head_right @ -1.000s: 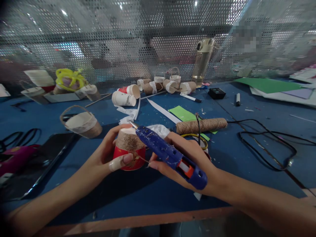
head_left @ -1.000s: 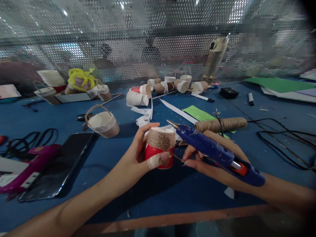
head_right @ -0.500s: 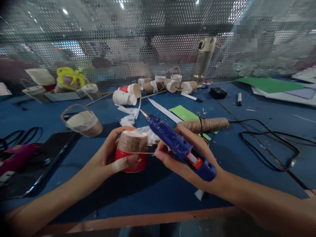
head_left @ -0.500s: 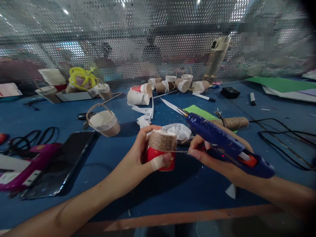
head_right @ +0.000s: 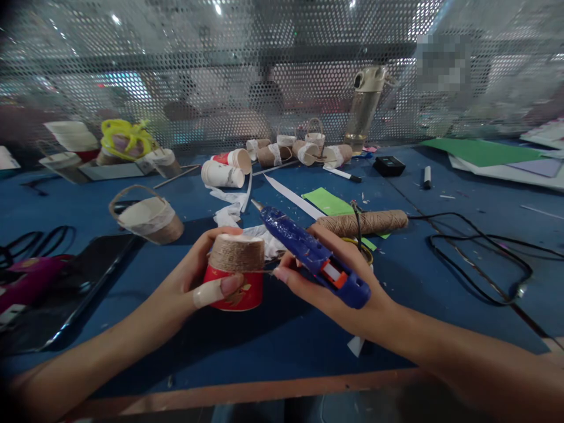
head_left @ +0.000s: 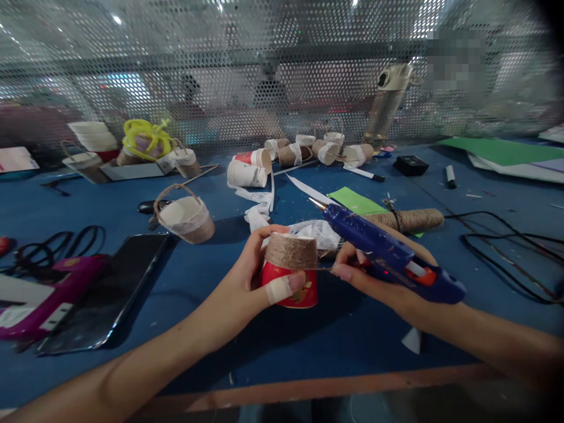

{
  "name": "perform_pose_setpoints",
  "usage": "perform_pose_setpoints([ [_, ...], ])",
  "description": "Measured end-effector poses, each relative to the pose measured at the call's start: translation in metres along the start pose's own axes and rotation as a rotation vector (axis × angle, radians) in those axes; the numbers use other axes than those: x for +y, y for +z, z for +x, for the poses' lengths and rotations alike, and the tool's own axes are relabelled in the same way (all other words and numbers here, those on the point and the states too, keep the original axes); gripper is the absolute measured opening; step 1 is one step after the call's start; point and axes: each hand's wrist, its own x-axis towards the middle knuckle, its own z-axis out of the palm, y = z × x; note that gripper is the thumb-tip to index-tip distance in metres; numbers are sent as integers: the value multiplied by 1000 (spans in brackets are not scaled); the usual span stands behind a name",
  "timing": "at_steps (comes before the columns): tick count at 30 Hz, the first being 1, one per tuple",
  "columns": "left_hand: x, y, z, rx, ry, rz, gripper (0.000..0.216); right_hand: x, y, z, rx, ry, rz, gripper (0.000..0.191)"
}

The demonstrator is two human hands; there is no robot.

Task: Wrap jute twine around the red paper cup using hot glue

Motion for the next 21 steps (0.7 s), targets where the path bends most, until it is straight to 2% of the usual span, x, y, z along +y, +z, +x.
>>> perform_pose_setpoints([
  [13, -3, 1, 1, -36, -20, -136, 57, -6, 6, 4, 43, 64, 47, 17],
  [21, -1, 9, 0, 40, -43, -203, 59, -3, 8, 2, 60, 71, 45, 15],
])
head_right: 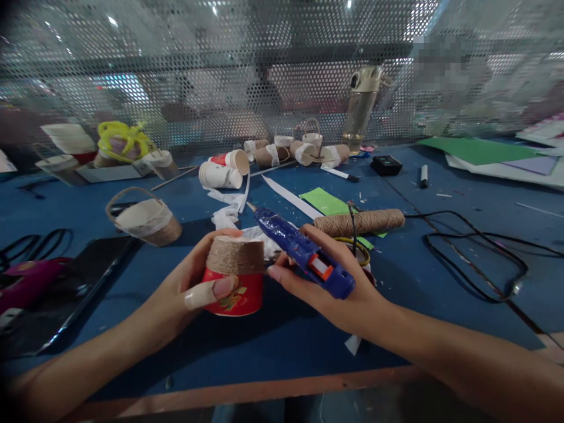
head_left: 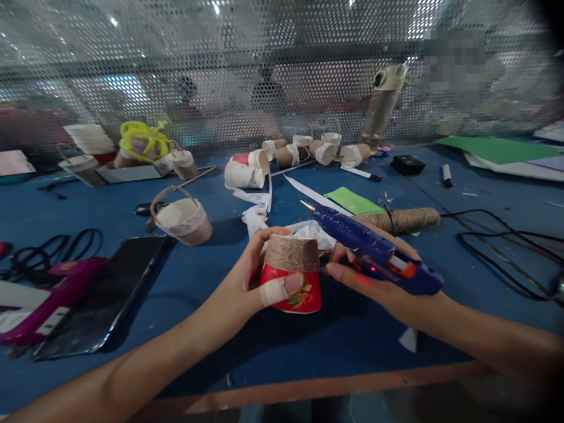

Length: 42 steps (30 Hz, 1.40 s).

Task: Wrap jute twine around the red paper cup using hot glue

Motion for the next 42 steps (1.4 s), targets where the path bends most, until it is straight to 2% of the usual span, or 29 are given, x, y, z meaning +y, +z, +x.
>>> perform_pose_setpoints([
  [6, 1, 1, 2, -39, 5, -14, 58, 5, -6, 3, -36, -59, -63, 17],
  [12, 0, 6, -1, 46, 13, -42, 59, 13, -8, 1, 1, -50, -73, 24],
  [17, -4, -1, 1, -53, 21, -55, 55, 14, -7, 0, 25, -63, -86, 25],
  [24, -6, -5, 2, -53, 34, -34, 54, 9, -4, -2, 63, -56, -114, 30],
  [29, -6, -7, 3, -105, 31, -49, 53, 11, -2, -3, 25, -161, -152, 22],
  [32, -5, -6, 1, -136, -2, -61, 56, 10, -2, -3, 11, -218, -202, 21],
  [36, 0, 0, -6, -114, -41, -42, 69, 5, -2, -2, -28, -215, -283, 22],
  [42, 1, 8, -9, -137, 6, 56, 86, 2, -3, -3, -1, -213, -277, 22],
])
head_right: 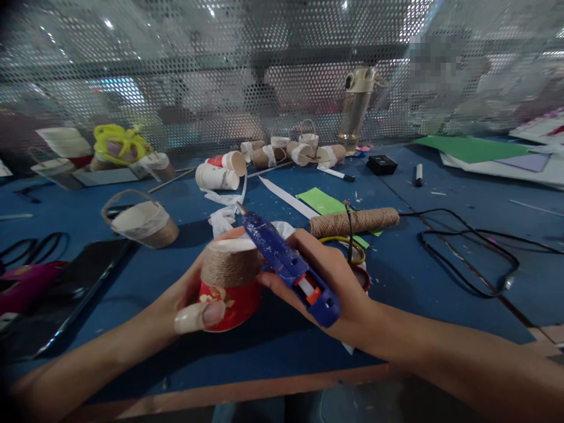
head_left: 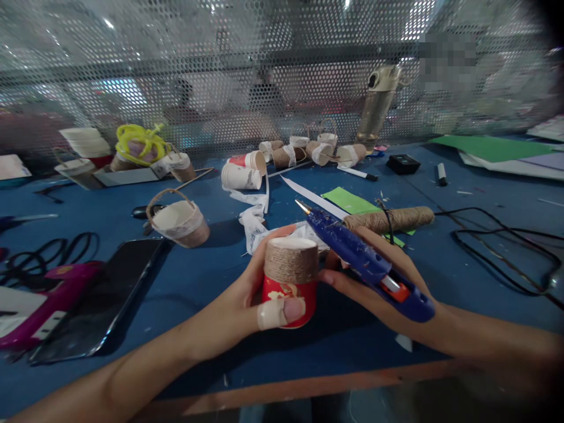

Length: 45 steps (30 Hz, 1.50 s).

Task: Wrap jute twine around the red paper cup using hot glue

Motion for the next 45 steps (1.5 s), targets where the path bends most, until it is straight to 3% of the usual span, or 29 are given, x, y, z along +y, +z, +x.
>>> perform_pose_setpoints([
  [12, 6, 0, 3, 169, -37, 59, 103, 0, -1, 2, -10, 51, 0, 21],
  [19, 5, -3, 5, 205, 4, 51, 82, -3, -4, 2, -48, 48, 59, 23],
  [28, 2, -6, 5, 152, 7, 28, 68, -1, -4, 1, -35, 44, 9, 25],
  [36, 0, -17, 7, -34, 5, 22, 62, 5, -1, -3, 7, 12, -22, 26],
  [41, 0, -15, 8, -20, -14, 31, 62, 3, -1, 0, 7, 36, 45, 26],
  [45, 1, -5, 7, -16, -22, 17, 74, -2, -3, 2, -30, 66, -3, 27],
])
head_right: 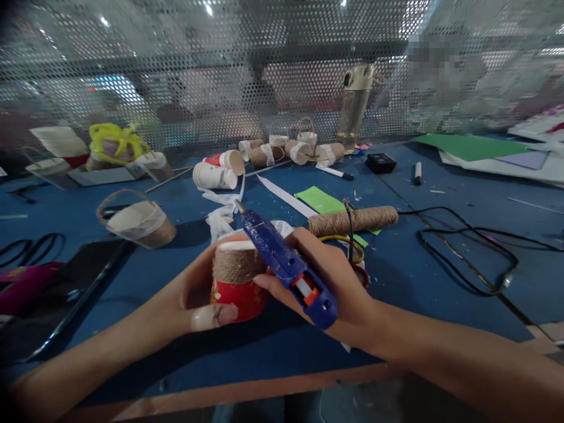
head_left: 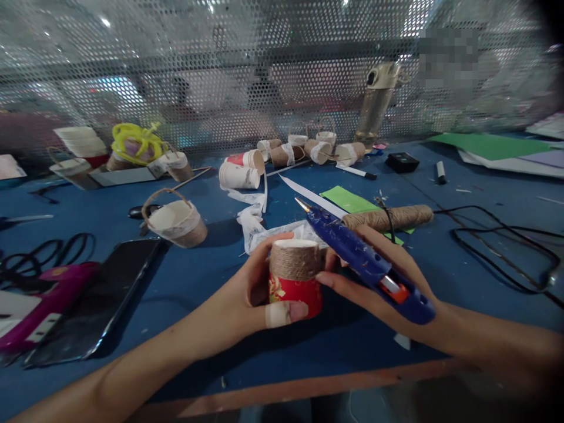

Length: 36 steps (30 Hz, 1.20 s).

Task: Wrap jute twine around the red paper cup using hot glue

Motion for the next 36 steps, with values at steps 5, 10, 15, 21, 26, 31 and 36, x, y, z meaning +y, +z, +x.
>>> perform_pose_setpoints([
  [5, 4, 0, -1, 205, 26, 1, 74, 1, -2, -1, -31, 24, 23, 25],
  [10, 11, -7, -3, 384, 130, -72, 72, 6, -6, -1, 27, -8, 111, 21],
  [15, 5, -15, -1, 348, 165, -57, 75, 0, -15, -2, 7, -119, -135, 20],
  [21, -2, -21, -4, 144, 182, 44, 80, -4, -22, 2, 97, -371, -245, 15],
  [26, 3, -15, -6, 195, 146, 67, 83, -4, -28, 5, 44, -325, -220, 17],
  [31, 4, -10, -6, 217, 180, 60, 85, -2, -31, 3, -145, -351, -113, 17],
  [36, 8, -6, -7, 257, 150, 66, 87, 1, -27, 1, -146, -396, -66, 24],
])
